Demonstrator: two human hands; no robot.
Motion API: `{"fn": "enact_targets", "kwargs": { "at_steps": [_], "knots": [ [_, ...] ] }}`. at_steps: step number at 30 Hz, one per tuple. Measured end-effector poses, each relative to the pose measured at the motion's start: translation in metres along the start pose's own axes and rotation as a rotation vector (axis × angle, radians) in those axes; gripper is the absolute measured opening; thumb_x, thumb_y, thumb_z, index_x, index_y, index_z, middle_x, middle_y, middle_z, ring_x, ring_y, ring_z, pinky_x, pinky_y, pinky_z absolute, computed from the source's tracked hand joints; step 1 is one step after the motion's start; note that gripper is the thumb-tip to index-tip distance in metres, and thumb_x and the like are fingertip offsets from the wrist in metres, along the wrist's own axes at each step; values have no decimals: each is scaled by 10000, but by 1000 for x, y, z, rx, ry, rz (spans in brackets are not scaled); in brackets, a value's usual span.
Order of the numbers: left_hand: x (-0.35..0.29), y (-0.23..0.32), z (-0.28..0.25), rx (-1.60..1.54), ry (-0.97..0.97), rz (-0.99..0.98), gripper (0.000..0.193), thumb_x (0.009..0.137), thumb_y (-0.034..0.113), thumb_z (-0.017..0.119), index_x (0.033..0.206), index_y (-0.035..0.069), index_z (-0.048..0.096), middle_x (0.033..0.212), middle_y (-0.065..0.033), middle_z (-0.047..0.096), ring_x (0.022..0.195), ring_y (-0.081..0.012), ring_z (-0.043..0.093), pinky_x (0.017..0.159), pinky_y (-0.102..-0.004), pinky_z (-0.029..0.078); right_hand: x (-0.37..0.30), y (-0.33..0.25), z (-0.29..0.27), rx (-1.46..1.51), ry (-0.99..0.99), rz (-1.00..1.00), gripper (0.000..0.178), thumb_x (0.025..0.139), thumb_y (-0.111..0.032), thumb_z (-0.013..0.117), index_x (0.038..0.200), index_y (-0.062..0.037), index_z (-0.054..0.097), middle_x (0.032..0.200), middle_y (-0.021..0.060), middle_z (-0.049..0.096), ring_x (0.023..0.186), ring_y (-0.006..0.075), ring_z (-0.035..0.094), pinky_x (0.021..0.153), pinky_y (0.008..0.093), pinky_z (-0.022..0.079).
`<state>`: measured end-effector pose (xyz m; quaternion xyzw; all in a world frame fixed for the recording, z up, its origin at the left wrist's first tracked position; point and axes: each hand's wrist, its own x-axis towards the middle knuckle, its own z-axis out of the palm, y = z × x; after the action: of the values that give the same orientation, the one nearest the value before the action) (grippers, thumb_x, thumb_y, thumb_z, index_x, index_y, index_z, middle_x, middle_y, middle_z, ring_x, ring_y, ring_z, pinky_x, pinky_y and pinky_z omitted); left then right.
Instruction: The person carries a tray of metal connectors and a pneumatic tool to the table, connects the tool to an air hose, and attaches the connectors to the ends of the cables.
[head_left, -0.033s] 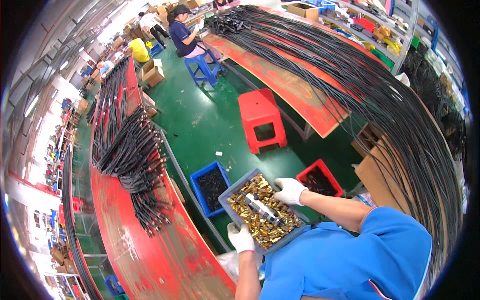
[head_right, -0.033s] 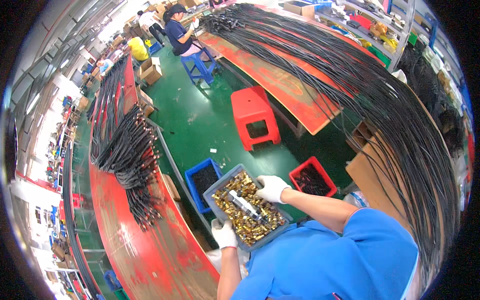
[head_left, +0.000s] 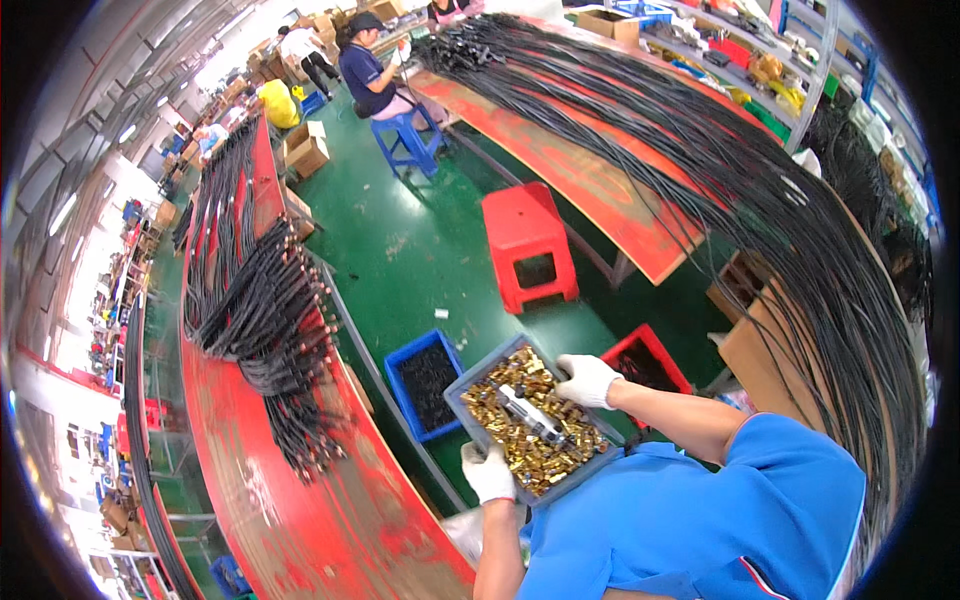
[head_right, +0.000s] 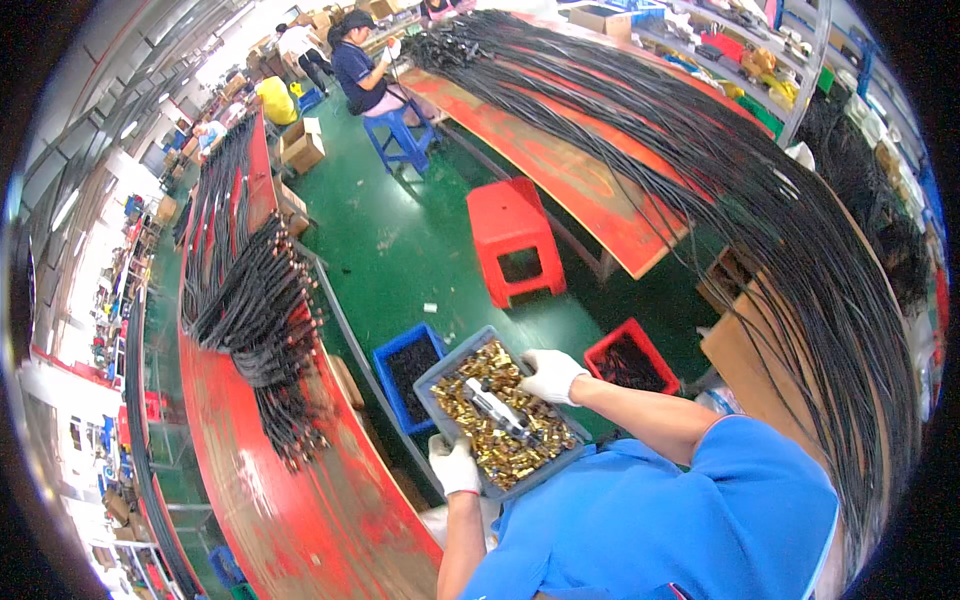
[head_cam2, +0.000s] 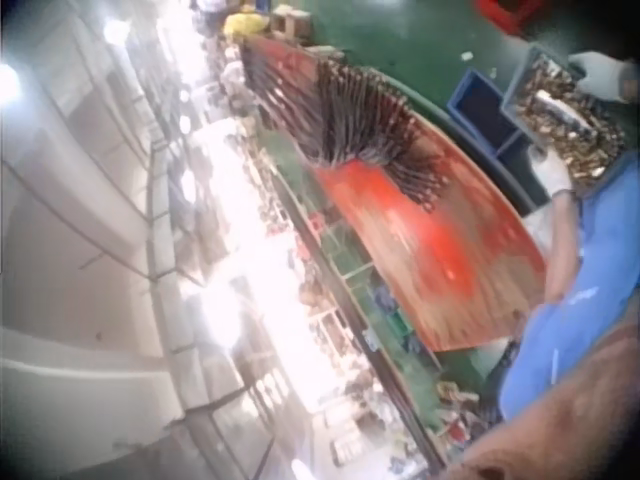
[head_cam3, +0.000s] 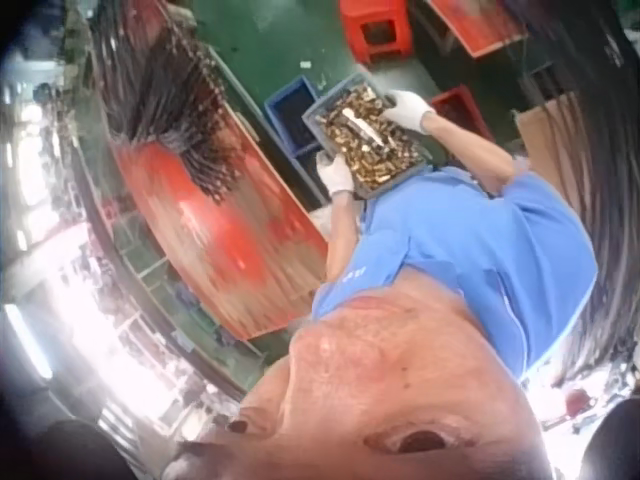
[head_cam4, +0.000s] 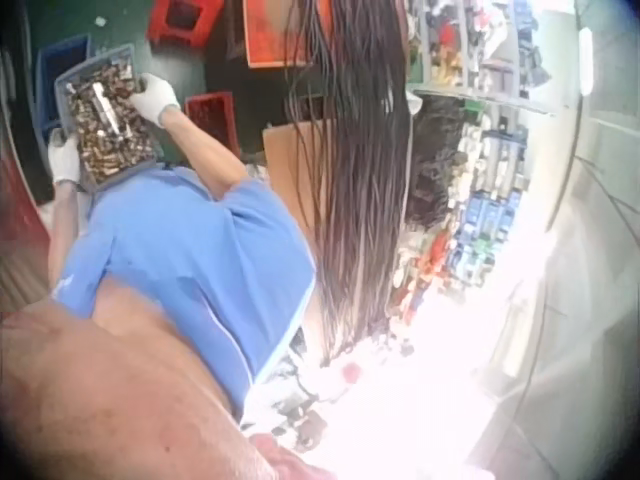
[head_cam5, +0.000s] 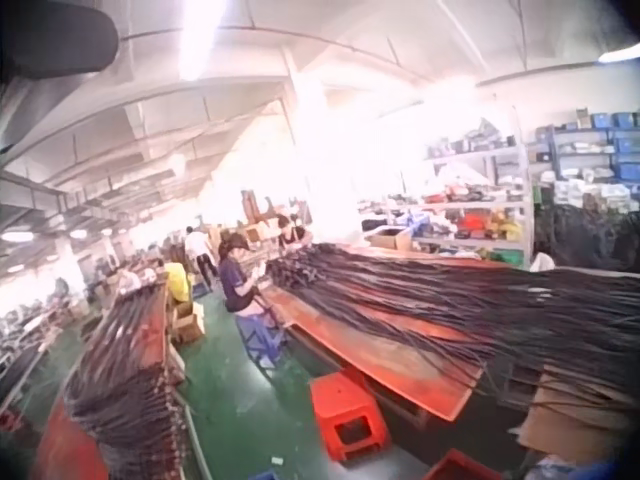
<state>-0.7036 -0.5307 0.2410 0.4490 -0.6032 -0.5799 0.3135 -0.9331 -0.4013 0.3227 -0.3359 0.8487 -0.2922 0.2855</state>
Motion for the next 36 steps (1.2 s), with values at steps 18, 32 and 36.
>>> {"fn": "enact_targets", "kwargs": {
  "at_steps": [18, 32, 36],
  "knots": [
    [429, 132, 93, 23, -102, -7, 140, 836, 9, 648, 962, 2, 588, 831, -54, 621, 725, -135, 548, 685, -305, 457, 389, -119, -91, 154, 110, 105, 386, 782, -281, 694, 1018, 17, 631, 944, 244, 696, 899, 358, 695, 813, 435, 524],
    [737, 172, 103, -33, 237, -113, 115, 847, 6, 632, 945, 33, 576, 854, -45, 571, 796, -173, 534, 741, -338, 456, 762, -270, -122, 83, -177, -74, 432, 800, -316, 663, 1103, -9, 649, 1048, 271, 698, 1022, 425, 674, 893, 463, 523],
    [821, 180, 118, 140, 305, -58, 112, 887, 86, 664, 948, 13, 604, 814, -82, 630, 742, -174, 570, 731, -345, 486, 861, -278, -111, 88, -188, -93, 429, 774, -304, 672, 1045, 28, 647, 999, 276, 693, 980, 412, 678, 875, 451, 520]
  ]
}}
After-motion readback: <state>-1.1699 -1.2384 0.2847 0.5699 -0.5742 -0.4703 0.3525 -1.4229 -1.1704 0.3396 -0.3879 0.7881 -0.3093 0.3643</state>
